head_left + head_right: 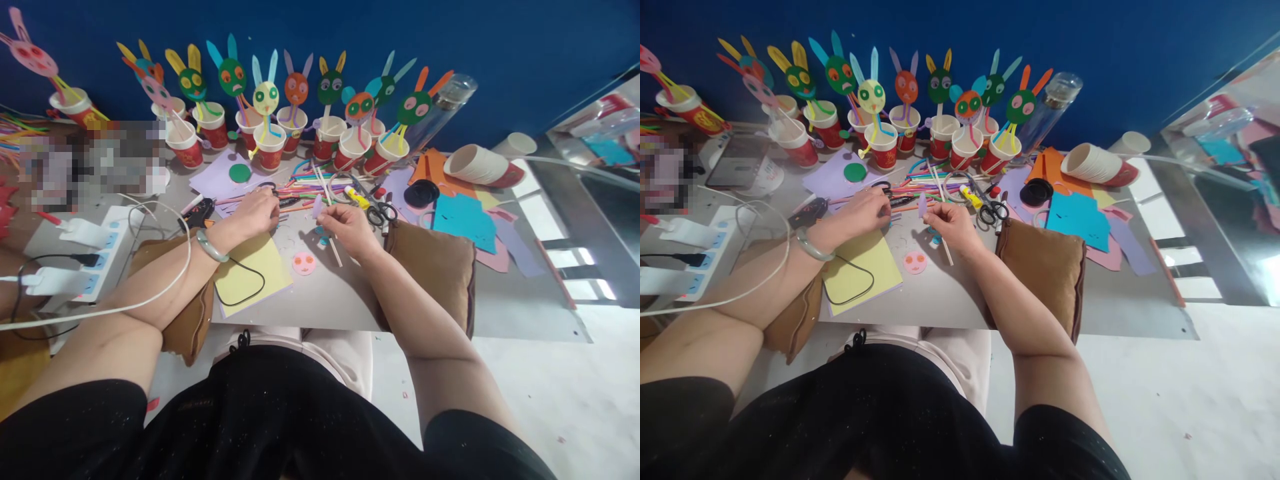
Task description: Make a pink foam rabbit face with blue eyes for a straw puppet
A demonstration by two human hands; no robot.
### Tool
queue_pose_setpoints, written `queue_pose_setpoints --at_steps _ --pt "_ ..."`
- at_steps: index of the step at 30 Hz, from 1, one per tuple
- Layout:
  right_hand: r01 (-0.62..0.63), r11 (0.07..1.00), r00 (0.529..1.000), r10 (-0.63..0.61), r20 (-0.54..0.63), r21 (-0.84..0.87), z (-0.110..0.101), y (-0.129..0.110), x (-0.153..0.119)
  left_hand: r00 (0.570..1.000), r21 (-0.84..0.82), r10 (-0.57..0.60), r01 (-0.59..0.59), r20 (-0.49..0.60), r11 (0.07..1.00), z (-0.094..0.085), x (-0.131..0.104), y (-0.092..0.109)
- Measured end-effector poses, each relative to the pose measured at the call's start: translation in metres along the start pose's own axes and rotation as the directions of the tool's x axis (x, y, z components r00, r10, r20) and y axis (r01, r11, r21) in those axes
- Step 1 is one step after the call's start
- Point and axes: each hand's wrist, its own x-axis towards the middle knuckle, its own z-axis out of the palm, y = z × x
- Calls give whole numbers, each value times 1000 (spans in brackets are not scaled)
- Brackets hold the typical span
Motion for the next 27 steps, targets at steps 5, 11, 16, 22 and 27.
queue_pose_setpoints --at_steps 5,11,16,22,27 --pt "10 998 999 -13 -42 -62 -4 -6 1 990 -563 -103 141 99 814 2 8 -1" --pt "-11 999 999 10 -48 -32 -4 -4 3 987 -761 -83 159 138 629 -1 8 5" --pt "-27 1000 999 27 -36 -6 -2 0 4 995 -649 -5 66 96 758 5 10 6" --pt "-15 999 1000 14 -12 -49 -3 3 4 995 -572 80 -30 62 820 13 13 5" --pt "-15 995 998 20 57 -98 -1 3 3 998 -600 39 -3 46 800 10 11 9"
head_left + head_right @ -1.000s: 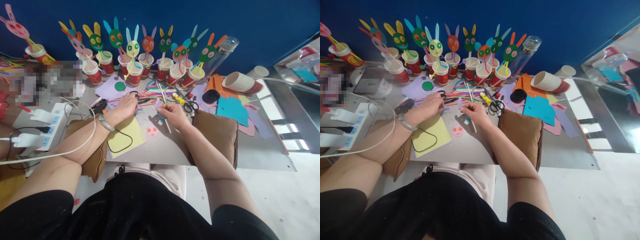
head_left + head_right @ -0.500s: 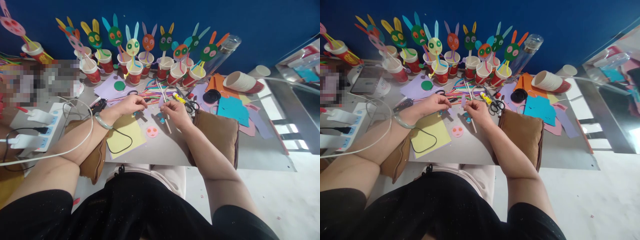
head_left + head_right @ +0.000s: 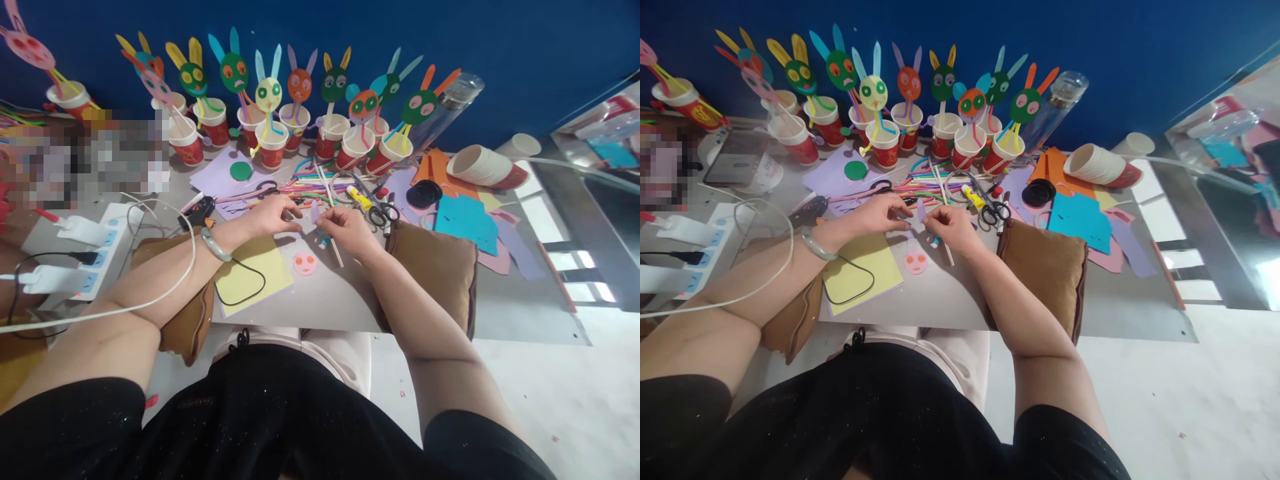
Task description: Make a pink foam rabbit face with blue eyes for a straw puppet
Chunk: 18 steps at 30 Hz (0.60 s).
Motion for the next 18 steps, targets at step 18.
queue_pose_setpoints --at_steps 18 --pt "48 998 989 -43 144 -29 5 -5 -6 992 -332 26 17 124 943 2 -12 23"
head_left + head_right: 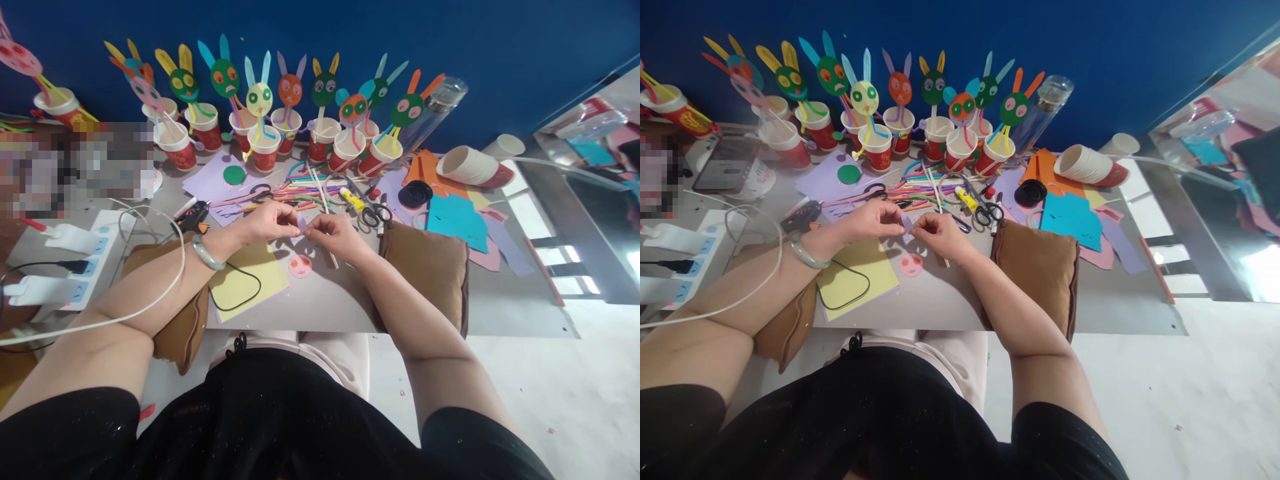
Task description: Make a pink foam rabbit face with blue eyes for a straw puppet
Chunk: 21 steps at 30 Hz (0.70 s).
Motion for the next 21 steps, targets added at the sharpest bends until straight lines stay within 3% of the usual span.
queue_pose_setpoints --at_steps 5,8,9,11,13,15,18,21 --pt "12 998 1000 -11 21 -67 -2 -1 -1 997 49 -8 11 -73 999 3 0 -1" --pt "20 944 993 -58 -104 -329 -21 -5 -4 990 31 -53 57 -129 998 4 0 -2" --pt "-1 880 978 -98 -185 -474 -32 -5 -5 986 10 -71 73 -151 997 4 0 -2" --pt "-135 661 929 -174 -326 -738 -56 -3 -7 977 -40 -104 98 -184 994 3 -1 0" --pt "-311 437 892 -172 -417 -844 -79 2 -9 972 -73 -128 115 -195 991 3 -2 3" --pt "-431 271 876 -102 -471 -861 -94 7 -10 970 -86 -142 128 -198 988 3 -3 6" --pt "-500 133 865 25 -501 -856 -101 10 -9 966 -103 -157 138 -206 985 2 -4 8" --pt "-513 81 855 136 -500 -855 -98 6 -6 965 -135 -160 133 -209 982 3 -3 8"
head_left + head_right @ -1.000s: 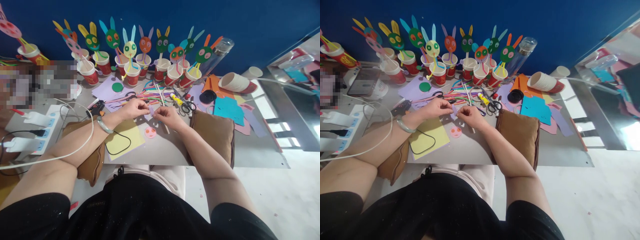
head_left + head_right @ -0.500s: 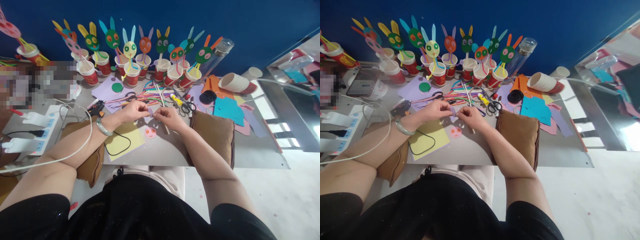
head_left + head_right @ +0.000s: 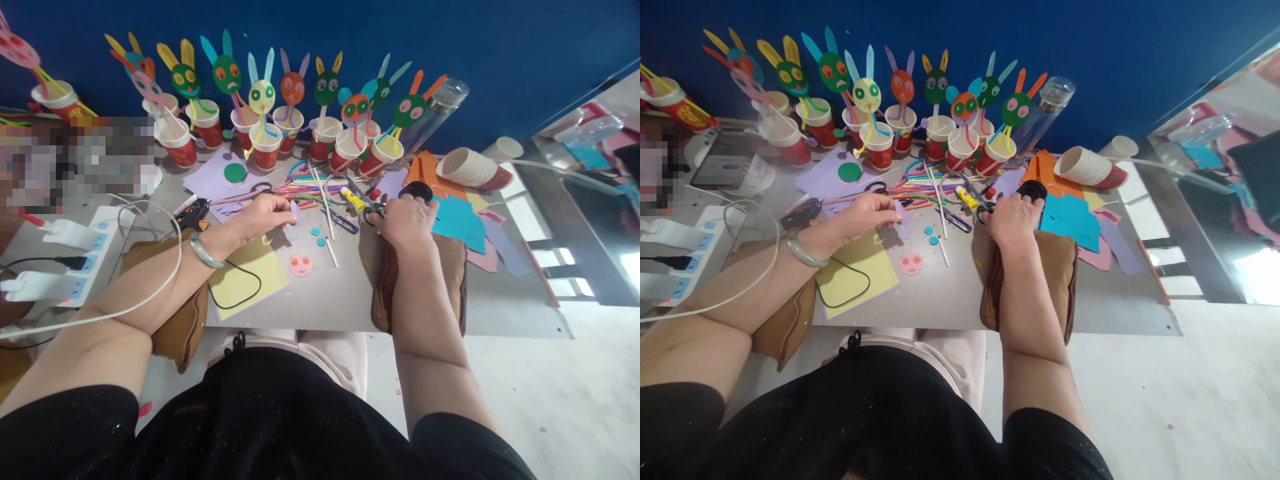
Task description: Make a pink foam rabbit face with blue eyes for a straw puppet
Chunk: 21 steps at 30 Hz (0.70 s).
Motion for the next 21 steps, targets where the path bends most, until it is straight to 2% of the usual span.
queue_pose_setpoints --at_steps 3,10,16,21 --pt "-33 999 998 33 50 -3 -4 -3 1 1000 -30 13 -13 -4 999 0 1 -1" --pt "-49 998 997 47 64 26 -8 -2 2 999 -10 40 -41 -16 999 -1 0 -4" --pt "-55 998 984 59 170 -29 -20 -9 -3 998 -11 50 -50 -27 999 -1 -2 1" --pt "-81 994 989 89 120 -68 -39 -13 -23 996 -13 81 -81 -44 997 -4 -2 4"
